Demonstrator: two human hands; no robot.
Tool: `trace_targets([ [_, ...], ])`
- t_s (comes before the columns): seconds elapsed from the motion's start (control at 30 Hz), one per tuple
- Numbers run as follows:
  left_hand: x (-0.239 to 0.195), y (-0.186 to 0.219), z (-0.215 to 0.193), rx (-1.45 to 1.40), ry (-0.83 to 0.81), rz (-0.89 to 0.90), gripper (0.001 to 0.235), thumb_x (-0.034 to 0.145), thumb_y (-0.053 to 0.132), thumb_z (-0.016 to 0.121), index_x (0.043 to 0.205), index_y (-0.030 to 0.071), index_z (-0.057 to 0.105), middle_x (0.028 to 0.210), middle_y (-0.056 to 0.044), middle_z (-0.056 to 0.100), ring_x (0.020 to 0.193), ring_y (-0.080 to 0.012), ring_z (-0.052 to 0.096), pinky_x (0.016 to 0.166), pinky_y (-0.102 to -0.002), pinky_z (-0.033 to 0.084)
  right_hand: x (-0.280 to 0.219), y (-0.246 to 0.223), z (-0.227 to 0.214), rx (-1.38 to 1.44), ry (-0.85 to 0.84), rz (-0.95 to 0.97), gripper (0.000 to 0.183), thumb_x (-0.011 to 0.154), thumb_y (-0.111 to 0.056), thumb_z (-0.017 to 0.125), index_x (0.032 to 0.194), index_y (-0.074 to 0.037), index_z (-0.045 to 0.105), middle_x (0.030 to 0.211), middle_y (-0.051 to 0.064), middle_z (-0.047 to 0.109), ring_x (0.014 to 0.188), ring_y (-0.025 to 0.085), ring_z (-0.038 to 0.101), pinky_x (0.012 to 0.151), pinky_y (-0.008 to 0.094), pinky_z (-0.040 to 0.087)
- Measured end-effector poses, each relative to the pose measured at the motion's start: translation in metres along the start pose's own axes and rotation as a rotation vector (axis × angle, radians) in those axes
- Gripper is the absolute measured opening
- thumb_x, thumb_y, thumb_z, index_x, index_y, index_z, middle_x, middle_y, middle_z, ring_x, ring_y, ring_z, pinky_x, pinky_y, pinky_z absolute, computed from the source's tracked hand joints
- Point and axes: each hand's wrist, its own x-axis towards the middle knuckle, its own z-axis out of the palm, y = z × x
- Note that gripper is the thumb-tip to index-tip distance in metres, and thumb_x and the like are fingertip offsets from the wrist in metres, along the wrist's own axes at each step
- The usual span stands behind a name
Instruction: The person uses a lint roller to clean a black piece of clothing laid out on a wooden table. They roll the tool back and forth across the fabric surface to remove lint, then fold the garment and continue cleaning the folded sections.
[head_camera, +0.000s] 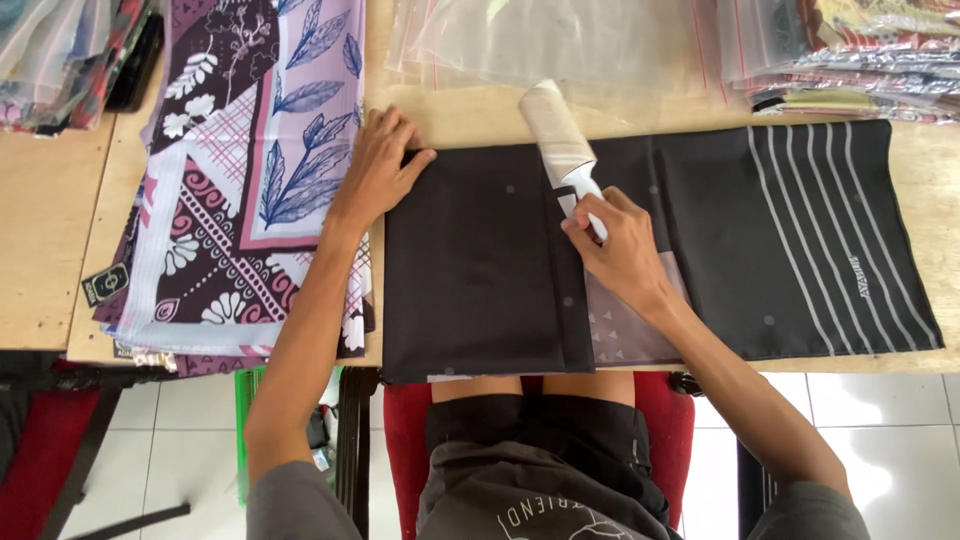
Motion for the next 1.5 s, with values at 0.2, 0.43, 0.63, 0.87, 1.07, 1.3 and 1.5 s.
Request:
trace_targets([
  [0.2,0.002,0.132,0.008,0.008,0.0,0.073,0.053,0.093,0.027,0.075,0.135,0.001,0.055,0.127,-0.026,0.059,0.128,-0.045,0.05,0.103,-0.058,0.038,-0.027,-0.037,-0.03,-0.013,-0.039,0.114,0.019,0.105,-0.004,0.051,0.102,-0.011,0.069,0.077,0.01,0.054,0.054,0.027,0.057,0.053,0.036,0.046],
  [0.43,-0.027,0.175,0.033,-0.043,-0.214,0.051,0.073,0.104,0.052,0.054,0.159,0.006,0.036,0.168,-0.02,0.026,0.154,-0.0499,0.012,0.118,-0.071,0.009,-0.063,0.019,-0.055,-0.496,-0.037,0.123,0.021,0.095,-0.015,0.065,0.103,-0.031,0.077,0.082,0.002,0.063,0.073,0.032,0.068,0.064,0.039,0.055],
  [0.63,-0.031,0.17,0.045,0.123,-0.184,0.041,0.079,0.103,0.063,0.047,0.163,0.015,0.03,0.171,-0.007,0.024,0.158,-0.0398,0.014,0.123,-0.068,0.016,-0.081,0.069,-0.117,-0.682,-0.025,0.303,0.021,0.105,-0.006,0.064,0.111,-0.021,0.078,0.086,0.007,0.071,0.061,0.025,0.065,0.051,0.039,0.047],
  [0.87,-0.005,0.153,0.054,0.097,-0.217,-0.008,0.083,0.101,0.07,0.043,0.165,0.017,0.029,0.172,-0.007,0.016,0.156,-0.0457,0.004,0.119,-0.074,0.008,-0.105,0.007,-0.079,-0.456,-0.038,0.053,0.032,0.093,-0.002,0.058,0.114,-0.019,0.075,0.098,0.014,0.072,0.087,0.031,0.067,0.059,0.043,0.05],
  [1.07,0.003,0.151,0.049,0.167,-0.187,0.026,0.082,0.103,0.071,0.043,0.166,0.021,0.027,0.173,-0.006,0.015,0.157,-0.0433,0.005,0.122,-0.073,0.013,-0.116,0.009,-0.085,-0.433,-0.111,0.164,0.021,0.094,-0.011,0.063,0.103,-0.025,0.077,0.088,0.004,0.074,0.059,0.023,0.068,0.049,0.04,0.049],
  [1.3,0.004,0.156,0.046,0.149,-0.194,-0.013,0.082,0.102,0.067,0.049,0.165,0.022,0.026,0.172,-0.006,0.02,0.157,-0.043,0.005,0.121,-0.071,0.013,-0.127,0.033,-0.156,-0.583,-0.062,0.494,0.013,0.109,0.001,0.062,0.112,-0.001,0.075,0.073,0.012,0.064,0.051,0.019,0.049,0.05,0.035,0.033],
  [1.5,0.006,0.157,0.041,0.106,-0.211,-0.005,0.074,0.107,0.064,0.04,0.166,0.022,0.025,0.173,-0.006,0.018,0.158,-0.0429,0.003,0.123,-0.072,0.011,-0.145,-0.047,-0.09,-0.325,-0.268,0.043,0.063,0.084,-0.001,0.055,0.139,-0.031,0.062,0.056,-0.005,0.047,0.04,0.012,0.039,0.039,0.031,0.038],
])
